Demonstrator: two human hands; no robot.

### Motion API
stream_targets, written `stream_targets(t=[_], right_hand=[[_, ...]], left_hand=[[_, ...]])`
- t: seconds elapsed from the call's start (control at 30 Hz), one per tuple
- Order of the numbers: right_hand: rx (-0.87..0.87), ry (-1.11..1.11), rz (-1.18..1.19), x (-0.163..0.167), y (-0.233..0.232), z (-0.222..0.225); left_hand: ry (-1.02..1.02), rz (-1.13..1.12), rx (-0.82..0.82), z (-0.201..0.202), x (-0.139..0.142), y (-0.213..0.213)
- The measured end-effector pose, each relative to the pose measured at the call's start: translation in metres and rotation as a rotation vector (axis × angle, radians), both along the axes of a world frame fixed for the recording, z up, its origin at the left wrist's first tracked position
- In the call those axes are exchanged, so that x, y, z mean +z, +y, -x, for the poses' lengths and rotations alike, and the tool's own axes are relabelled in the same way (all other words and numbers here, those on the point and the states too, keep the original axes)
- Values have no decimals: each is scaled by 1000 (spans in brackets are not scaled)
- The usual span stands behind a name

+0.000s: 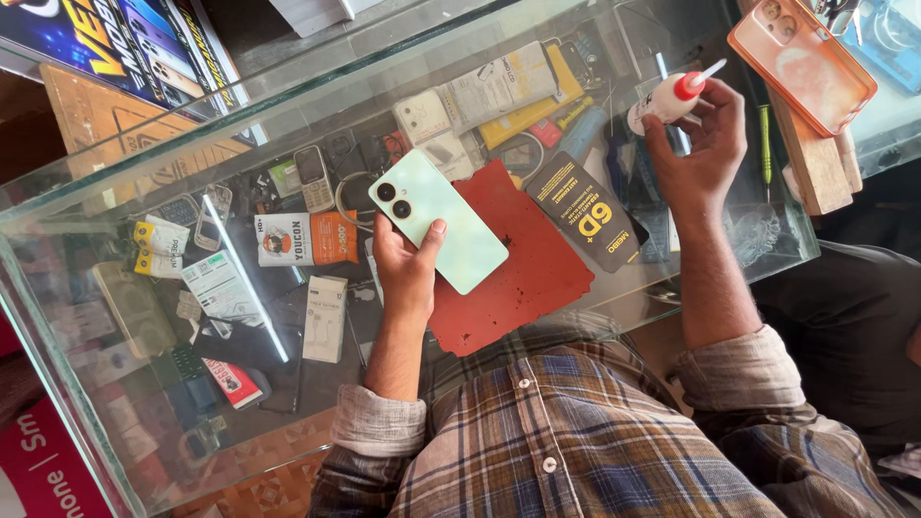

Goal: The person holds a green smartphone and a black screen protector package, then pries off the phone's back cover and works on the exposed internal components on a red mat, using a green pry tool to manipulate parts inside the open phone.

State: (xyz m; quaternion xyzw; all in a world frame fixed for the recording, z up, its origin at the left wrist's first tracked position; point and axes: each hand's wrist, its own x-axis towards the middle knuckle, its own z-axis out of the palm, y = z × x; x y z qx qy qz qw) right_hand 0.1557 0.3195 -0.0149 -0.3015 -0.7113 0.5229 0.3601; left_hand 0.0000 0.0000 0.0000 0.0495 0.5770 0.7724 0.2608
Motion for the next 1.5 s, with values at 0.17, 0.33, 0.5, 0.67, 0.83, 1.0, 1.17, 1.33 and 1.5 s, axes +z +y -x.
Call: stream_targets(t=[0.17,0.33,0.5,0.67,0.83,1.0,1.17,1.33,1.5], right_hand=[[-187,-238,-394,21,-38,-15],[5,-700,-702,55,-89,-38],[207,-835,-543,66,-94,-36],[297,-910,-294,65,-88,-25],[223,-912,-588,74,-103,-30],[304,-1037,-579,78,-108,-31],[319,-1058,-453,76,-106,-28],[325,-994,-410,74,-103,-25],[341,-967,-414,72,-103,-22]], left_hand=[[-27,-55,-11,-2,11,0],[6,-55,7,-4,21,5],[-5,-28,63,-9,30,12],[15,120,132,-8,30,16],[-243,69,231,2,22,23],[-407,-111,283,8,15,24],[-359,-192,260,4,14,24],[-280,-185,205,1,20,22],[-181,-121,180,-2,21,24]])
